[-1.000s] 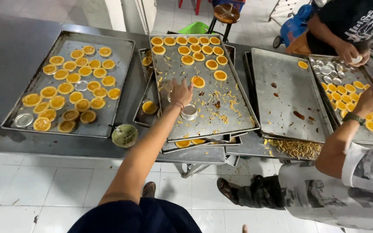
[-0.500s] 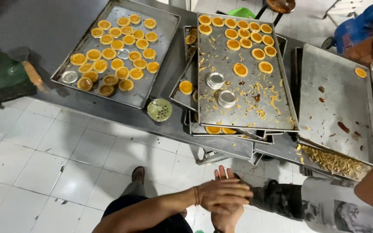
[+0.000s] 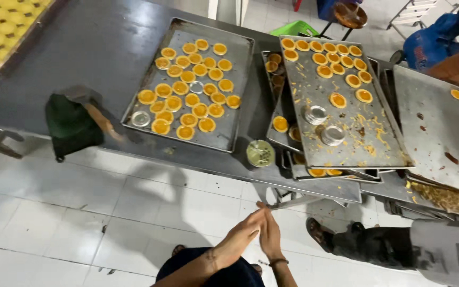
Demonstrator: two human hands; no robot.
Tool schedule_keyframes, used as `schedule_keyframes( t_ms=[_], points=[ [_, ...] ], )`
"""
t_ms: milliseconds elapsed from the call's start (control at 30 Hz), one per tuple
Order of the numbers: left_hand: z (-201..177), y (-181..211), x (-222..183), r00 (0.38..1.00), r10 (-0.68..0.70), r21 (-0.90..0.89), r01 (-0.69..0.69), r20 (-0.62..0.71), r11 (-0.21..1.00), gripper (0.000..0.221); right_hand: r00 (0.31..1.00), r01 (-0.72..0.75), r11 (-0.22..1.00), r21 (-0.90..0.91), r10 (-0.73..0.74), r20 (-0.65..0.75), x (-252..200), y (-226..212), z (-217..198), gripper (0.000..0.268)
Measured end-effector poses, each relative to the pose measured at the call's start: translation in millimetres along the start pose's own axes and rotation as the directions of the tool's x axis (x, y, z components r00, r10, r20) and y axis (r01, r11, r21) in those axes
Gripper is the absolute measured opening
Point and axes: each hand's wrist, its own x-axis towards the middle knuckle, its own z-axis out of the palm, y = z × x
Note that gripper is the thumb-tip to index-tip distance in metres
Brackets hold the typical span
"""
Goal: The person sorts small yellow tarts from one baking tray to another by hand, removing empty foil cups and organizing the tarts into rows.
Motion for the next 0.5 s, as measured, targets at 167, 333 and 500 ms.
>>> schedule_keyframes(
  t_ms=[167, 333, 500],
  points=[
    [-88, 113, -103, 0.917, 0.399, 0.769, -0.255, 0.000, 0.586, 0.019, 0.604, -0.765, 0.520, 0.379, 0.784, 0.143, 25, -31, 79, 0.029],
    [-177, 145, -147, 0.617, 0.754, 0.849, -0.255, -0.226, 0.463, 0.051, 0.692, -0.703, 0.665, 0.251, 0.721, 0.029, 40, -73, 122, 0.076],
    [-248, 143, -121, 0.694, 0.685, 0.948, -0.012, -0.220, 0.317, 0.032, 0.604, -0.787, 0.613, -0.073, 0.789, 0.118, 52, -54, 122, 0.069]
  ],
)
